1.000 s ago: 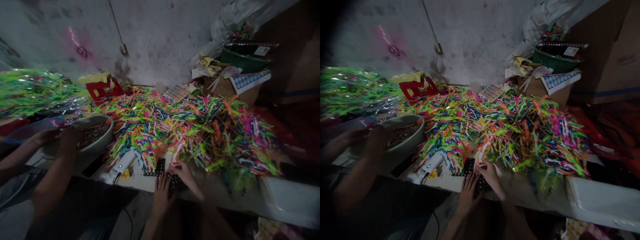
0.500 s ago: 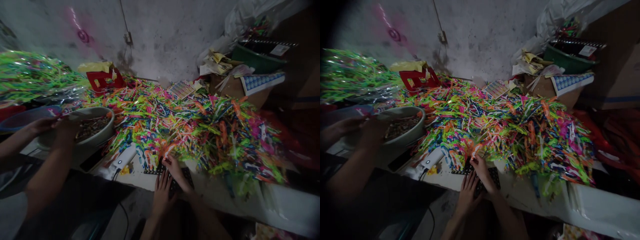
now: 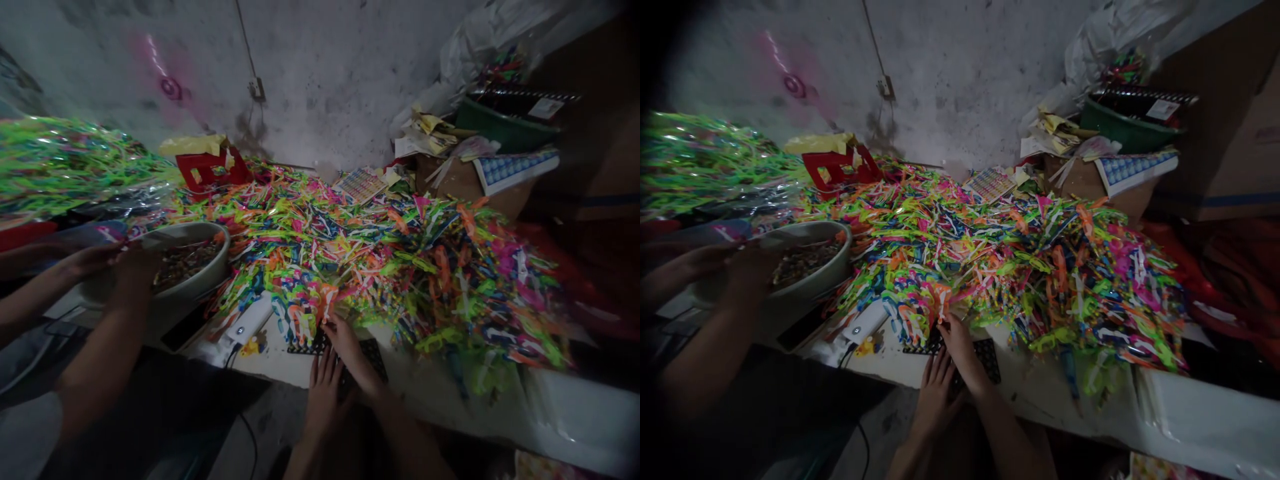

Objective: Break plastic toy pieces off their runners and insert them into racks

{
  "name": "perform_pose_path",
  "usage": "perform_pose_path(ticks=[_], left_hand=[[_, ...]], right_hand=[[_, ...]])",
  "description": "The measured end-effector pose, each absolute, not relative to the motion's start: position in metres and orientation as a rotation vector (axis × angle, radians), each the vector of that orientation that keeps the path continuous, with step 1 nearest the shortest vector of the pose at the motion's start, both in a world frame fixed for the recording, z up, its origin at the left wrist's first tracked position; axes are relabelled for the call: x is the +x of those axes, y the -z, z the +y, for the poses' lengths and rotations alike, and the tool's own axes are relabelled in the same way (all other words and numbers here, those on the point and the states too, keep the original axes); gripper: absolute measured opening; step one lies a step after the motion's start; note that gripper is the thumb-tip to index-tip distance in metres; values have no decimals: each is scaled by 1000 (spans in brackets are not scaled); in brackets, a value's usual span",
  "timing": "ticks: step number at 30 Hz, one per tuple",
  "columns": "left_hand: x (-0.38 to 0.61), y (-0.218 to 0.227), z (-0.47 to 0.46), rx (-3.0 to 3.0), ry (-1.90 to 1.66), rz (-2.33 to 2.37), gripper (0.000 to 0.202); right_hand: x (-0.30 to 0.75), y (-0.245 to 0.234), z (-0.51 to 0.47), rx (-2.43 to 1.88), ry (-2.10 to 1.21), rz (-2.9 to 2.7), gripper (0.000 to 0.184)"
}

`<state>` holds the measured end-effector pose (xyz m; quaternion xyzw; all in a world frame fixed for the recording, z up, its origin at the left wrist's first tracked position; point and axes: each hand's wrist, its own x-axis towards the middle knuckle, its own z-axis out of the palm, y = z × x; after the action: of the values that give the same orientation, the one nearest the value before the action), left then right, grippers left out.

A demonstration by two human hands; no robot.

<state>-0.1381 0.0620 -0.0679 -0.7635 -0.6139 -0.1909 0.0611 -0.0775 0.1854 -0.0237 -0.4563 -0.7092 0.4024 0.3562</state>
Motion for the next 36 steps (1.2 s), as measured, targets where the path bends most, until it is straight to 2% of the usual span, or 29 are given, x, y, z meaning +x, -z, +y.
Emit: perform_pose_path(ticks=[11, 20, 23, 26, 32, 36], left_hand=[[-142, 84, 65, -2271, 557, -1749, 61], [-148, 94, 72, -2239, 547, -1694, 51], [-150, 94, 75, -2219, 561, -1650, 48], [-147, 88, 75, -2216, 614, -1630, 50], [-142, 76, 74, -2232, 688, -1677, 53], [-143, 76, 74, -2256, 710, -1678, 53]], right_hand=[[-93, 21, 181, -1332, -879, -1922, 21], [-88, -10, 179, -1446, -751, -1975, 18], [-77, -20, 165, -1444, -711, -1927, 25], [-46, -23, 136, -1392, -674, -1833, 30], [78, 0, 75, -1527, -486, -1602, 19], [164, 11, 50, -1719, -439, -1334, 30]])
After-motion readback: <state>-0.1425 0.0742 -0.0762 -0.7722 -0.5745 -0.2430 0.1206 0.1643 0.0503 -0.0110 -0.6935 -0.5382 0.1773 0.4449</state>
